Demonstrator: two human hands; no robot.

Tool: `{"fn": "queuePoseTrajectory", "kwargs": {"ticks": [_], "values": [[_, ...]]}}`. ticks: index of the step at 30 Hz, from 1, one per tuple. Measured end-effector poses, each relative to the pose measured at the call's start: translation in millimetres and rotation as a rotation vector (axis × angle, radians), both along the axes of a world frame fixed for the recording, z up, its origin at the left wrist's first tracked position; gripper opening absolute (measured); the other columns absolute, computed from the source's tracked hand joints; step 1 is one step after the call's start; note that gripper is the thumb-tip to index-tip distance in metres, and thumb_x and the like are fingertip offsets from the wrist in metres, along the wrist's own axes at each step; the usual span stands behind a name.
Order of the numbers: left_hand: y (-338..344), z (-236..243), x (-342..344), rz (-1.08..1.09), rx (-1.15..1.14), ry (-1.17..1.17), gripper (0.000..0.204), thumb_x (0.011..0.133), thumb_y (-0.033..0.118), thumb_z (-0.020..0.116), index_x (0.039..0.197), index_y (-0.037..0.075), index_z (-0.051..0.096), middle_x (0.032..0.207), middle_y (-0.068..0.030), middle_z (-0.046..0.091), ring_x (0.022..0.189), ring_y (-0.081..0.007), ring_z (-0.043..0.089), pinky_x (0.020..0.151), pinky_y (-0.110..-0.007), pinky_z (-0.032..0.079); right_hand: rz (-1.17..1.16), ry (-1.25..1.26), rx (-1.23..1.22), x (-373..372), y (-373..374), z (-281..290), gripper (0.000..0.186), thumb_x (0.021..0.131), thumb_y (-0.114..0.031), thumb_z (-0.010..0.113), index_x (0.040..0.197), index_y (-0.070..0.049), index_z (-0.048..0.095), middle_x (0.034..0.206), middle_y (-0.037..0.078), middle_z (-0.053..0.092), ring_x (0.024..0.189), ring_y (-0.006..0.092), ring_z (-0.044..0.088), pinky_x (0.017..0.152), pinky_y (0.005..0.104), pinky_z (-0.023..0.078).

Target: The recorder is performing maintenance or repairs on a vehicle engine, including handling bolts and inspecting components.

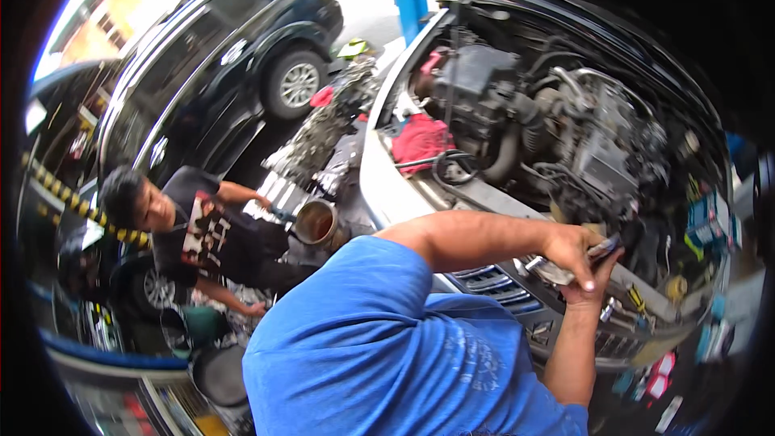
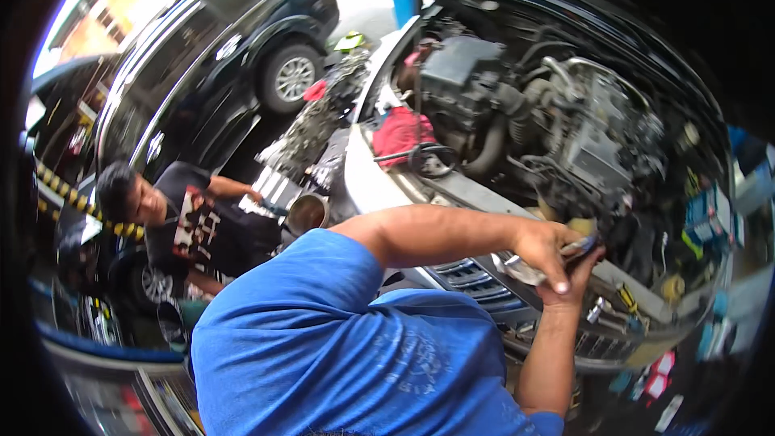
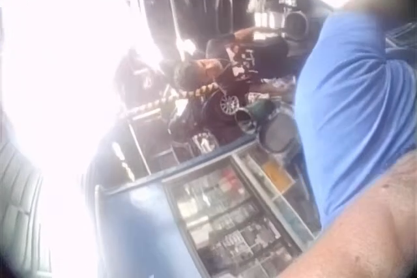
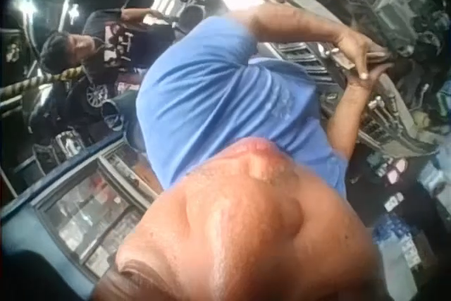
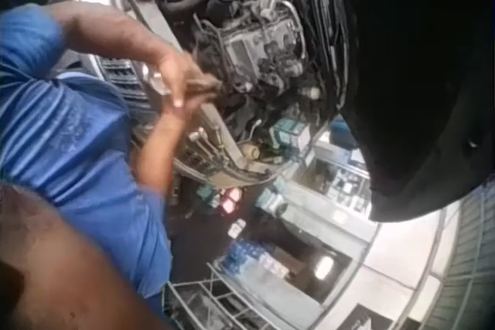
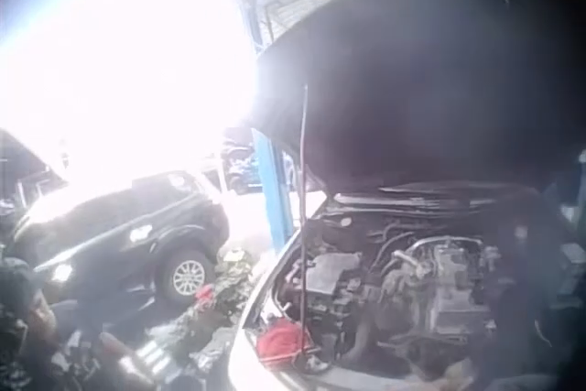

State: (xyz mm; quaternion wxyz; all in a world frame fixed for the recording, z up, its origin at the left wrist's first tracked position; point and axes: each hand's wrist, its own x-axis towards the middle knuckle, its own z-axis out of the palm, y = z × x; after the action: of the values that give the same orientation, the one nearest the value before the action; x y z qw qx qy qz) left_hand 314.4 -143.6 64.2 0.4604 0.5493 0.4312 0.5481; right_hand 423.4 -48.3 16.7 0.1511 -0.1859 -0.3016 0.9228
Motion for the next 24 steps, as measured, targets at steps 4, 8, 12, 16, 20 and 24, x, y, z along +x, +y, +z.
{"fn": "queuePoseTrajectory", "kwargs": {"ticks": [4,8,12,16,20,24], "values": [[-5,31,11,0.606,-0.087,0.387,0.045,0.063,0.038,0.081,0.089,0.006,0.065,0.088,-0.0155,0.068,0.086,-0.0306,0.066,0.076,-0.037,0.051,0.131,0.054,0.033,-54,-24,5,0.077,0.088,-0.071,0.038,0.135,-0.010,0.043,0.131,0.008,0.052,0.120,0.0263,0.051,0.098,0.0432,0.044],[0,33,16,0.993,0.058,0.305,0.041,0.069,0.043,0.072,0.073,0.003,0.066,0.073,-0.0206,0.064,0.075,-0.0371,0.065,0.070,-0.043,0.051,0.215,0.098,0.068,-76,-44,11,0.077,0.090,-0.069,0.038,0.139,-0.010,0.039,0.136,0.009,0.047,0.125,0.0261,0.046,0.102,0.0431,0.039],[-15,59,8,0.797,-0.202,-0.303,0.058,0.080,0.057,0.064,0.098,0.002,0.065,0.105,-0.0264,0.063,0.108,-0.0359,0.059,0.089,-0.045,0.046,0.191,0.125,0.094,-74,-45,21,0.077,0.091,-0.068,0.037,0.143,-0.011,0.034,0.141,0.010,0.042,0.129,0.0260,0.041,0.107,0.0429,0.034],[-33,29,-16,0.532,-0.013,0.372,0.098,0.079,0.067,0.061,0.144,0.000,0.030,0.153,-0.0289,0.017,0.142,-0.0490,-0.002,0.114,-0.057,0.003,0.143,0.101,0.141,-45,-33,37,0.078,0.093,-0.066,0.037,0.147,-0.011,0.029,0.145,0.011,0.036,0.134,0.0259,0.037,0.111,0.0428,0.030],[-45,29,-39,0.182,0.097,0.209,0.112,0.063,0.059,0.080,0.145,0.001,0.032,0.139,-0.0204,0.045,0.139,-0.0396,0.024,0.114,-0.043,0.018,0.306,0.159,0.234,-24,-25,58,0.077,0.096,-0.058,0.039,0.150,-0.007,0.019,0.151,0.011,0.027,0.140,0.0252,0.028,0.116,0.0426,0.021],[-50,41,-20,0.251,0.035,0.448,0.112,0.053,0.051,0.089,0.140,0.002,0.037,0.126,-0.0192,0.054,0.121,-0.0350,0.047,0.106,-0.040,0.031,0.259,0.144,0.197,-40,-30,54,0.074,0.096,-0.055,0.041,0.150,-0.009,0.020,0.149,0.010,0.030,0.138,0.0244,0.031,0.114,0.0416,0.024]]}}
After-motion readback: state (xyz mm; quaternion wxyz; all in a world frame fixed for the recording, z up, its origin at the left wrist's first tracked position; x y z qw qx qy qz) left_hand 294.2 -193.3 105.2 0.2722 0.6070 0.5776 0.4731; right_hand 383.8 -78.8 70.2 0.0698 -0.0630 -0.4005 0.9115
